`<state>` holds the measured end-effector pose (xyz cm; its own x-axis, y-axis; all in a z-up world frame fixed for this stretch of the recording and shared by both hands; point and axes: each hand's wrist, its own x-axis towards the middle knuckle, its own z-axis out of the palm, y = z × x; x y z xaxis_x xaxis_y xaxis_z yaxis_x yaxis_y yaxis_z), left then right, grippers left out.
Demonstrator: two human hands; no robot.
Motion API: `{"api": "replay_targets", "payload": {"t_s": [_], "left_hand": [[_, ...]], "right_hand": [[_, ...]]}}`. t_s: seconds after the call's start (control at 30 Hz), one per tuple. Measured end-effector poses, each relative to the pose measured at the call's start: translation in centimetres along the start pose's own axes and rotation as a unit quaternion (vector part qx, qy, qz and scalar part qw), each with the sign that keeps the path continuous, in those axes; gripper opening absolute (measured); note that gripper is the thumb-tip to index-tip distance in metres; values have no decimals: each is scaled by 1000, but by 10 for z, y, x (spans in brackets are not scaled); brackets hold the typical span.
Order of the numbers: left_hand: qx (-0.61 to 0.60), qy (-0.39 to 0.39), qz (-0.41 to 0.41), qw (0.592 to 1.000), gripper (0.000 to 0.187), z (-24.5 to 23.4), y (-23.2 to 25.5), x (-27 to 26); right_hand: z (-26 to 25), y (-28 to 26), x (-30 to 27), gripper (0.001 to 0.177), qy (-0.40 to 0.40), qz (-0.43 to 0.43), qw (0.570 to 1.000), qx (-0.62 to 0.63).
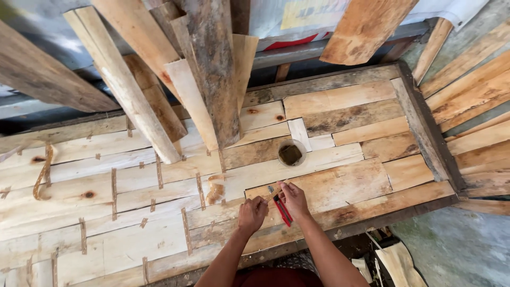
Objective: The recorder uses a utility knife to carve and fit small wood pieces into a larger wooden structure.
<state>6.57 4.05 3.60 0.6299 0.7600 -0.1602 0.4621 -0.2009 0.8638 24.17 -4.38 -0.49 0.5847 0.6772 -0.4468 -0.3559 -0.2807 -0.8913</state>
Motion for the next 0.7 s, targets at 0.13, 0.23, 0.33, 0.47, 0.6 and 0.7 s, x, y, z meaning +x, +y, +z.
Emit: {"api": "replay_targets", "payload": {"t_s": [0.13,0.23,0.33,0.47,0.6,0.7], "left_hand": [[57,20,47,997,18,15,18,10],[41,15,30,999,20,39,16,23],[25,-17,21,999,22,66,15,37],[-157,-63,-98,981,34,101,26,53],[-292,-89,-164,938,39,140,29,69],[-315,-107,-209,919,40,155,48,77]], "right_hand": [[-20,-3,11,32,5,-32,999,-18],[-32,-17,12,29,17,-4,1000,21],[-59,-14,29,33,-39,24,996,75],[-92,-20,43,36,-121,46,991,48],[-111,-56,39,37,-174,114,976,68],[-136,-51,51,31,-189,115,975,34]]}}
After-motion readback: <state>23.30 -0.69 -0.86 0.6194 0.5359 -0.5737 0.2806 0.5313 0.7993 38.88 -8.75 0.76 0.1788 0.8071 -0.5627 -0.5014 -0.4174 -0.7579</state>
